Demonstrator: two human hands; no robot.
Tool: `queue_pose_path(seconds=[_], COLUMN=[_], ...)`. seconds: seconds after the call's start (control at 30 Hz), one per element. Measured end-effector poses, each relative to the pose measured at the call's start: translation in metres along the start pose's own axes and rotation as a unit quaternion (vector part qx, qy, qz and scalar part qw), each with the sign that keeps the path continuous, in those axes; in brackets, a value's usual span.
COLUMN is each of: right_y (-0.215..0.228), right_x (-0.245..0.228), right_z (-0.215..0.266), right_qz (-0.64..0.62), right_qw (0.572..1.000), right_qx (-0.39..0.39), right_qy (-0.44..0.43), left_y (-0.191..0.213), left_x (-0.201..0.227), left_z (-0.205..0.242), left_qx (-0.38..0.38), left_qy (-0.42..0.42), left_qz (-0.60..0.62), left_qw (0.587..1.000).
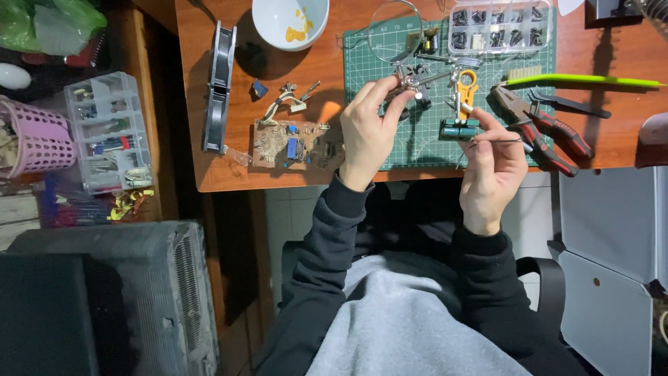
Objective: The person sits at a workbench and handles a small electronic component, twisting its wires. They then use a soldering iron to heat the component and apply solder to the connection. Finally, they use a blue utility knife to trim the excess wire.
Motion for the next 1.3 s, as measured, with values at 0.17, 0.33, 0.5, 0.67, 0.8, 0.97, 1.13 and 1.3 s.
queue_pose_path(seconds=[0.17, 0.33, 0.5, 0.67, 0.8, 0.97, 1.13, 1.3], right_y=[0.013, 0.017, 0.014, 0.013, 0.017, 0.019, 0.014, 0.017], right_x=[0.013, 0.012, 0.011, 0.004, 0.003, -0.001, -0.002, -0.002], right_z=[0.000, 0.002, 0.010, 0.006, 0.002, -0.005, -0.007, -0.010], right_qz=[0.007, 0.016, 0.055, 0.095, 0.127, 0.145, 0.154, 0.157], right_qw=[1.000, 1.000, 0.998, 0.995, 0.992, 0.989, 0.988, 0.987], right_qx=[0.015, 0.023, 0.004, -0.005, -0.007, 0.007, 0.005, 0.008], right_qy=[-0.006, 0.014, -0.006, -0.022, -0.005, -0.006, -0.006, 0.018], left_y=[0.012, 0.018, 0.023, 0.023, 0.023, 0.027, 0.027, 0.030], left_x=[0.012, 0.011, 0.018, 0.022, 0.024, 0.031, 0.030, 0.034], left_z=[-0.006, -0.005, -0.003, -0.004, -0.006, -0.007, -0.003, -0.007], left_qx=[0.008, 0.019, 0.073, 0.088, 0.091, 0.092, 0.103, 0.091], left_qy=[0.004, -0.009, -0.033, -0.050, -0.064, -0.075, -0.080, -0.086], left_qz=[-0.005, -0.046, -0.121, -0.153, -0.166, -0.190, -0.204, -0.198], left_qw=[1.000, 0.999, 0.989, 0.983, 0.980, 0.975, 0.970, 0.972])
Point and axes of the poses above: each hand's wrist, its own z-axis away from the middle knuckle, its own y-axis out of the back of the hand, x = y × z, the point moved 7 cm from there along -z, towards the middle knuckle, and after that the axes turned 6 degrees about -y, right-handed, at the moved point
